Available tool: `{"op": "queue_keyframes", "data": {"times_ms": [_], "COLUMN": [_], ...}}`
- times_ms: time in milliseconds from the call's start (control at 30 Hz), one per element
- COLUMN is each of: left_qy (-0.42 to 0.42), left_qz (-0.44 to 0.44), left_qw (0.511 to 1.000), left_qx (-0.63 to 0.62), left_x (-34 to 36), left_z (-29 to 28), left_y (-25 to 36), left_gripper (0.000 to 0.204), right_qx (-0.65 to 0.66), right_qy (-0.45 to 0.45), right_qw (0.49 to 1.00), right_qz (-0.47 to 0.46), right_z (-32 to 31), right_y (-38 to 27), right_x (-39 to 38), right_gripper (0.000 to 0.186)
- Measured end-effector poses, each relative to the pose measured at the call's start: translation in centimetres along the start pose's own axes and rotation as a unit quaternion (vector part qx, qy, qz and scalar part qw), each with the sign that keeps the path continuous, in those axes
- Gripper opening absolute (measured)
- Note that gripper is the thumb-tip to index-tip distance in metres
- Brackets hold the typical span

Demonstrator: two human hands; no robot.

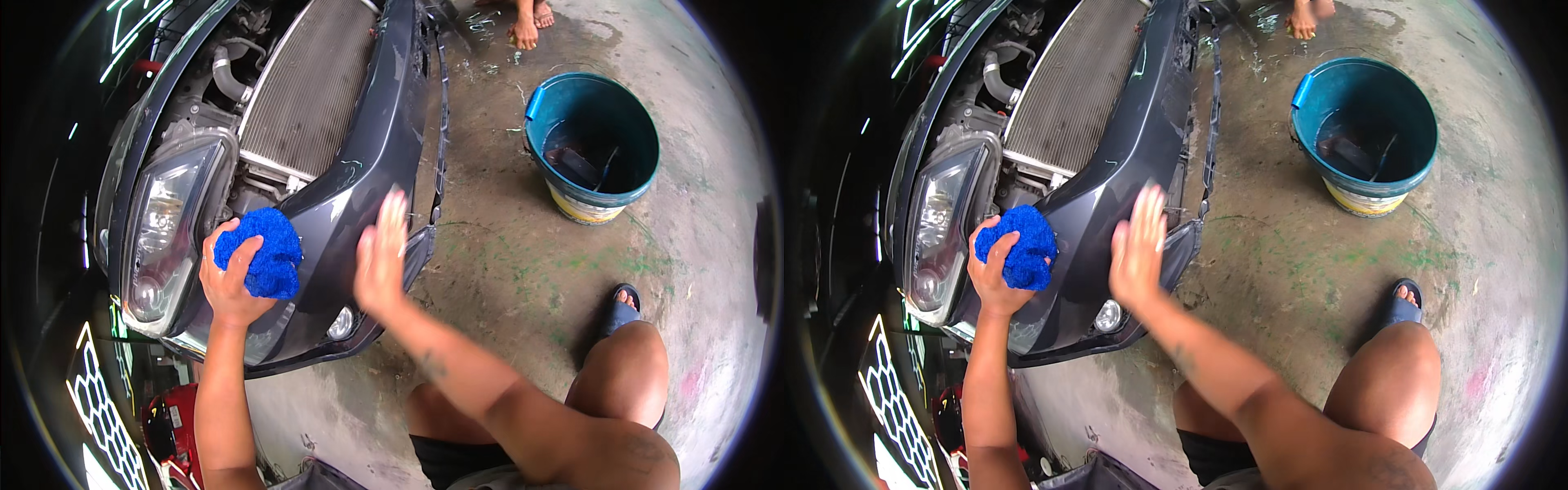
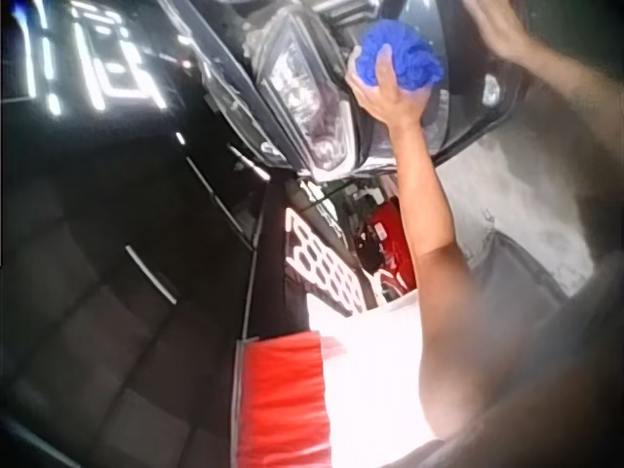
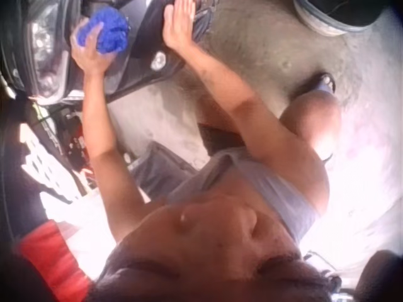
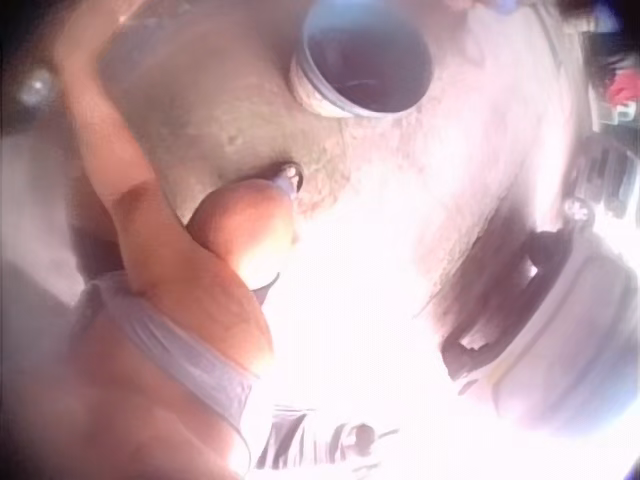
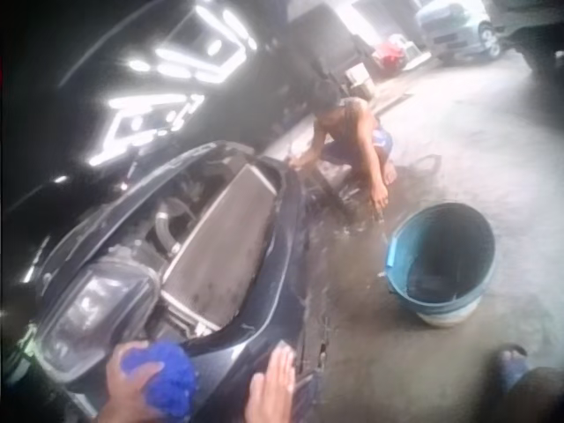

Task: The person wipes the front bumper of a car with a blue cloth, repeatedly dipping the cloth into a bucket of water. The hood is open, exposing the engine bay. The person focuses on the lower front bumper area, wiping in circular and linear motions.

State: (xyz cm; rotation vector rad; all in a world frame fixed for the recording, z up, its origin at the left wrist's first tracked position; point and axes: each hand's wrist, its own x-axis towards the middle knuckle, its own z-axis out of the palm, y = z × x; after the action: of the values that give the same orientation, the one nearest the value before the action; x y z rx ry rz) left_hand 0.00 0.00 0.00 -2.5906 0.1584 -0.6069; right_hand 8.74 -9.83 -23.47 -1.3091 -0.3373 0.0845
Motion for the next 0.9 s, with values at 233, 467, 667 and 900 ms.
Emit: {"op": "queue_keyframes", "data": {"times_ms": [233, 467, 667, 900], "left_qy": [0.003, -0.009, -0.011, -0.018], "left_qz": [-0.002, 0.012, 0.001, 0.002], "left_qw": [1.000, 1.000, 1.000, 1.000], "left_qx": [0.003, 0.010, 0.005, 0.010], "left_x": [0.6, 0.5, 0.5, -0.1], "left_z": [1.2, 1.1, 1.1, 1.2], "left_y": [-0.1, -0.3, -0.3, -0.5], "left_gripper": [0.078, 0.077, 0.077, 0.077], "right_qx": [0.015, 0.000, 0.020, 0.018], "right_qy": [-0.027, 0.021, -0.049, 0.000], "right_qw": [0.999, 1.000, 0.991, 0.998], "right_qz": [-0.037, -0.021, -0.124, -0.052], "right_z": [-1.1, -2.8, -1.6, -4.2], "right_y": [2.6, 5.2, 6.0, 7.0], "right_x": [-0.4, 10.1, -0.5, 15.0], "right_gripper": [0.074, 0.066, 0.076, 0.067]}}
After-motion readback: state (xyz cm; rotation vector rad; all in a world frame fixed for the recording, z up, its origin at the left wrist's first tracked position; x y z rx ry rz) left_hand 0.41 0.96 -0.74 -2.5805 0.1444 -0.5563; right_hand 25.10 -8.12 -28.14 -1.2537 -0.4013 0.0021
